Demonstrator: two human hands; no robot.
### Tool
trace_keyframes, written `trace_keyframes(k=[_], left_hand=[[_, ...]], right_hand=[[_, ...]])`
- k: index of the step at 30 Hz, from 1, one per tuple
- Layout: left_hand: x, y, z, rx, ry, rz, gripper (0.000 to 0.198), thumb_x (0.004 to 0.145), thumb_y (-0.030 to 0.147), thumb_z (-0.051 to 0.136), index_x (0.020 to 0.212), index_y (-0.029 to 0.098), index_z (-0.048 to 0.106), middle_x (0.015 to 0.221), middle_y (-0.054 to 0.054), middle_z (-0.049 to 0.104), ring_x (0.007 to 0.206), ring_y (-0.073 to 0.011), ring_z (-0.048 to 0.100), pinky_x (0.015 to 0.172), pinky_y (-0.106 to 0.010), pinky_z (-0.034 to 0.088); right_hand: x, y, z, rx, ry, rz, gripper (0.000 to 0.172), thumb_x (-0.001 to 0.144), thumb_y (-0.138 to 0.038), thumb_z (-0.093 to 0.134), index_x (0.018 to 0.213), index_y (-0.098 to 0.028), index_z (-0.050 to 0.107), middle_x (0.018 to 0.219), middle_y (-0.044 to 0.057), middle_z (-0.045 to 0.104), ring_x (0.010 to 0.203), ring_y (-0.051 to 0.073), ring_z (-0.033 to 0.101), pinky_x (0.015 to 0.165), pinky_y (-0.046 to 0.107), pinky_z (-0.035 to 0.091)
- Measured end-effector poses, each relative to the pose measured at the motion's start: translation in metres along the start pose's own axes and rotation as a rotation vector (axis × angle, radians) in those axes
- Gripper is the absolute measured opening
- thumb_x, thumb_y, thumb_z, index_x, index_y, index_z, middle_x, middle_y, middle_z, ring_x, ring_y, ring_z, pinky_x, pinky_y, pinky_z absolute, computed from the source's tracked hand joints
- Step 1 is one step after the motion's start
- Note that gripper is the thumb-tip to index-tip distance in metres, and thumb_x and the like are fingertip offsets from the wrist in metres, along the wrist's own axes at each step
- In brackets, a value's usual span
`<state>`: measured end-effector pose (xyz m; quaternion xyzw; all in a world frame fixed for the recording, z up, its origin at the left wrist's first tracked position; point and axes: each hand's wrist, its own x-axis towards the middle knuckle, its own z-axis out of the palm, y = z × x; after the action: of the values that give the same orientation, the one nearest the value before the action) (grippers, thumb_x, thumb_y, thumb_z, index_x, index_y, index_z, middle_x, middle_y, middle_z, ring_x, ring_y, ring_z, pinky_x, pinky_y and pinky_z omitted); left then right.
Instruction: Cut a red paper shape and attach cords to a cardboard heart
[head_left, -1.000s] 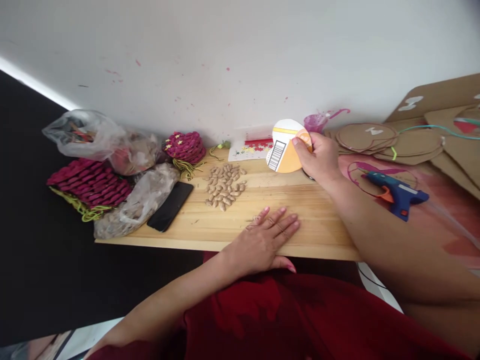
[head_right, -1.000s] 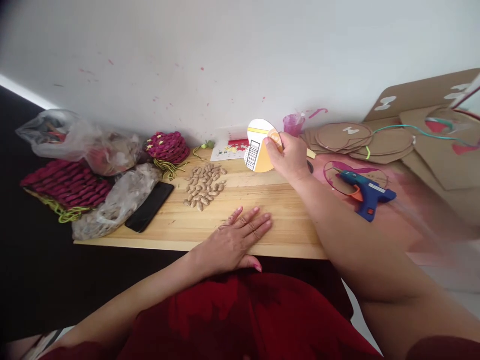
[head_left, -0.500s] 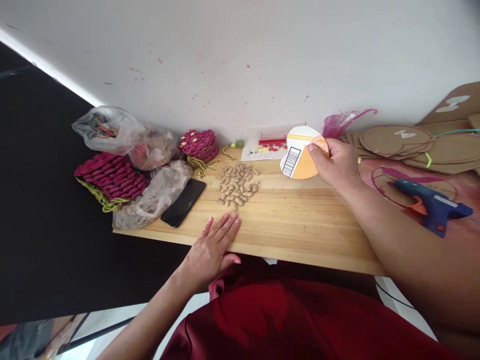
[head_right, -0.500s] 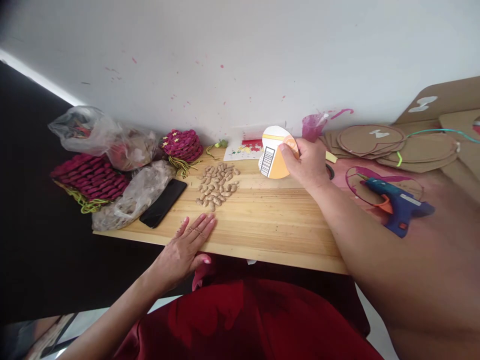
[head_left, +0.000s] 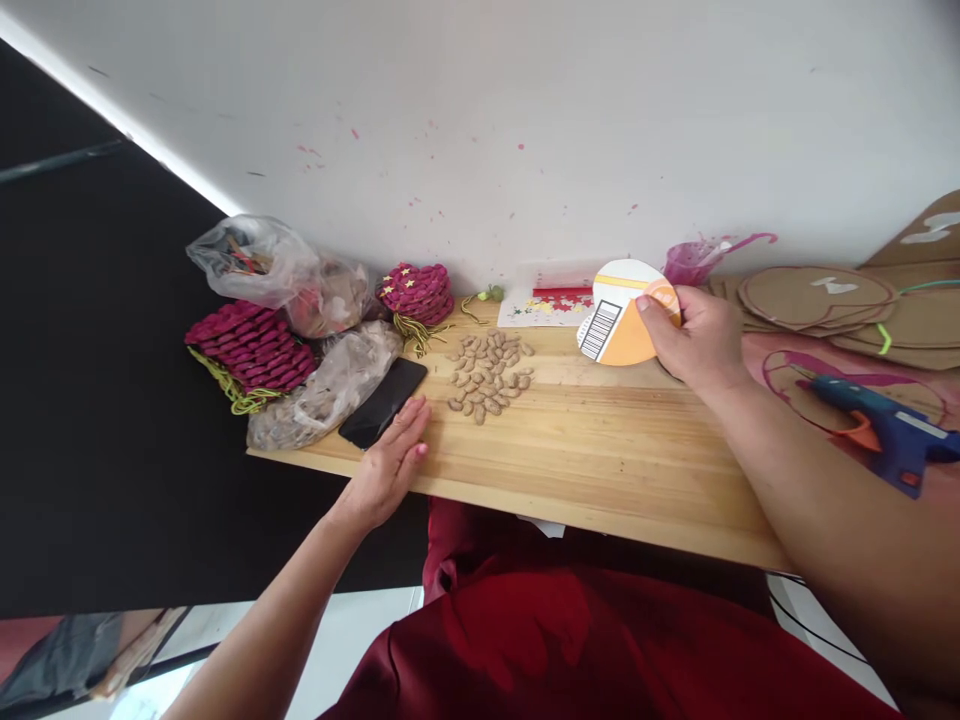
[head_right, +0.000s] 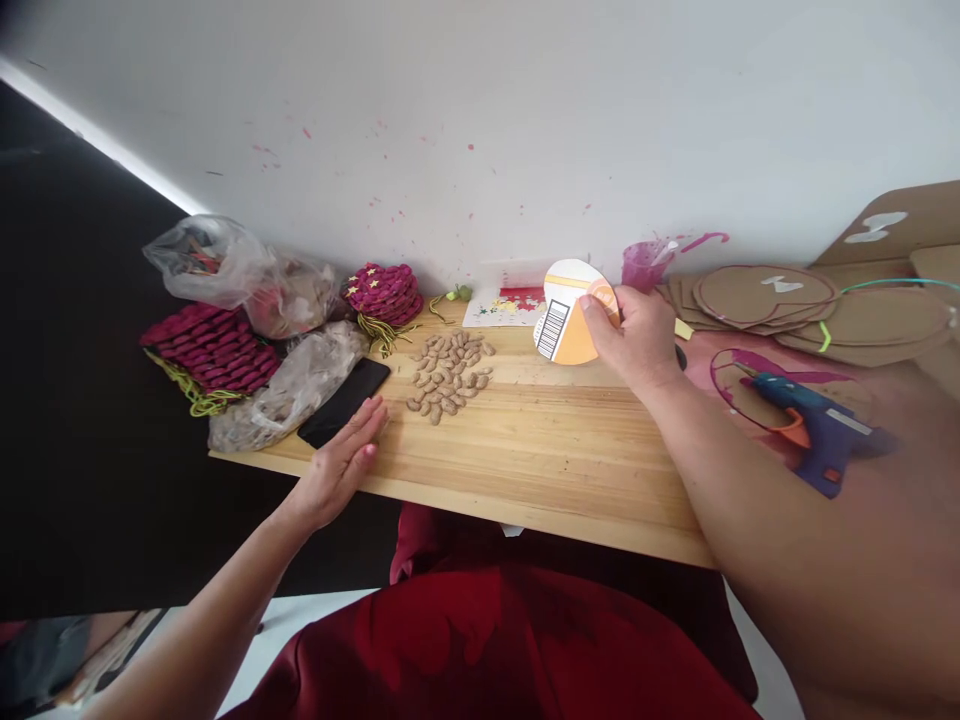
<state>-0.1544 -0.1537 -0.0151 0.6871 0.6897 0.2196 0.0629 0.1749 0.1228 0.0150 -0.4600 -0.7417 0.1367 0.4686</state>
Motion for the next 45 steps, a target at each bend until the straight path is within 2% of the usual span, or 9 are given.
trace_keyframes(k=[3, 6, 12, 17, 25, 31, 35, 39, 45], left_hand=[[-0.001, 0.001, -0.001, -0.079, 0.289, -0.134, 0.046, 0.103, 0.040, 0.042, 0.139, 0.019, 0.060, 0.153, -0.013, 0.052, 0.141, -0.0240, 0.050, 0.119, -0.045, 0.039], [-0.004, 0.003, 0.002, -0.082, 0.422, -0.198, 0.040, 0.102, 0.039, 0.044, 0.129, 0.020, 0.067, 0.139, -0.012, 0.064, 0.129, -0.0242, 0.061, 0.113, -0.045, 0.048], [-0.007, 0.015, 0.014, 0.007, 0.337, -0.084, 0.037, 0.102, 0.031, 0.046, 0.132, 0.021, 0.065, 0.137, -0.010, 0.066, 0.129, -0.0229, 0.061, 0.113, -0.044, 0.048], [0.004, 0.031, 0.022, 0.178, 0.065, 0.127, 0.043, 0.103, 0.032, 0.042, 0.143, 0.020, 0.056, 0.147, -0.011, 0.058, 0.140, -0.0259, 0.051, 0.122, -0.053, 0.033], [0.023, 0.039, 0.032, 0.237, -0.084, 0.074, 0.052, 0.104, 0.042, 0.039, 0.149, 0.019, 0.049, 0.156, -0.013, 0.047, 0.149, -0.0298, 0.037, 0.121, -0.058, 0.031], [0.027, 0.041, 0.033, 0.243, -0.017, 0.094, 0.049, 0.103, 0.039, 0.041, 0.146, 0.018, 0.051, 0.154, -0.015, 0.049, 0.147, -0.0307, 0.041, 0.119, -0.058, 0.034], [0.025, 0.046, 0.034, 0.182, 0.110, 0.230, 0.040, 0.102, 0.030, 0.045, 0.138, 0.021, 0.059, 0.145, -0.012, 0.060, 0.138, -0.0273, 0.053, 0.116, -0.053, 0.042], [0.028, 0.050, 0.041, 0.095, 0.120, 0.365, 0.034, 0.100, 0.024, 0.052, 0.131, 0.019, 0.064, 0.135, -0.011, 0.067, 0.132, -0.0246, 0.059, 0.111, -0.043, 0.051], [0.039, 0.046, 0.052, 0.113, 0.186, 0.452, 0.033, 0.095, 0.016, 0.059, 0.127, 0.015, 0.066, 0.127, -0.012, 0.071, 0.127, -0.0273, 0.062, 0.105, -0.044, 0.054]], right_hand=[[0.000, -0.001, -0.001, -0.008, 0.001, 0.013, 0.030, 0.083, -0.045, 0.058, 0.065, -0.021, 0.054, 0.059, 0.006, 0.058, 0.058, 0.017, 0.049, 0.058, 0.034, 0.037], [0.000, -0.002, 0.000, -0.013, 0.012, 0.004, 0.030, 0.083, -0.045, 0.058, 0.066, -0.021, 0.053, 0.059, 0.006, 0.057, 0.058, 0.017, 0.048, 0.058, 0.034, 0.037], [-0.001, -0.003, -0.001, -0.021, -0.007, -0.009, 0.028, 0.083, -0.043, 0.059, 0.065, -0.022, 0.053, 0.055, 0.003, 0.051, 0.055, 0.017, 0.046, 0.058, 0.034, 0.036], [-0.002, -0.001, 0.000, 0.005, -0.001, -0.019, 0.030, 0.085, -0.045, 0.059, 0.064, -0.023, 0.054, 0.057, 0.003, 0.055, 0.056, 0.018, 0.048, 0.056, 0.034, 0.036], [-0.002, -0.003, 0.000, 0.016, 0.004, -0.038, 0.033, 0.086, -0.045, 0.059, 0.062, -0.024, 0.050, 0.054, 0.001, 0.051, 0.053, 0.018, 0.046, 0.053, 0.033, 0.035], [-0.002, 0.000, 0.000, 0.004, 0.014, -0.052, 0.032, 0.086, -0.044, 0.059, 0.063, -0.023, 0.053, 0.054, 0.000, 0.051, 0.053, 0.017, 0.046, 0.055, 0.033, 0.036], [-0.001, 0.001, 0.000, 0.032, 0.013, -0.012, 0.030, 0.085, -0.044, 0.059, 0.066, -0.022, 0.060, 0.058, 0.001, 0.057, 0.056, 0.018, 0.051, 0.056, 0.032, 0.037], [0.002, 0.004, 0.002, 0.106, 0.004, 0.059, 0.030, 0.083, -0.046, 0.059, 0.069, -0.020, 0.062, 0.060, 0.002, 0.059, 0.059, 0.018, 0.053, 0.055, 0.031, 0.038], [0.004, 0.019, 0.009, 0.267, -0.048, 0.183, 0.040, 0.083, -0.054, 0.060, 0.077, -0.016, 0.067, 0.068, 0.004, 0.064, 0.067, 0.019, 0.058, 0.057, 0.028, 0.041]])
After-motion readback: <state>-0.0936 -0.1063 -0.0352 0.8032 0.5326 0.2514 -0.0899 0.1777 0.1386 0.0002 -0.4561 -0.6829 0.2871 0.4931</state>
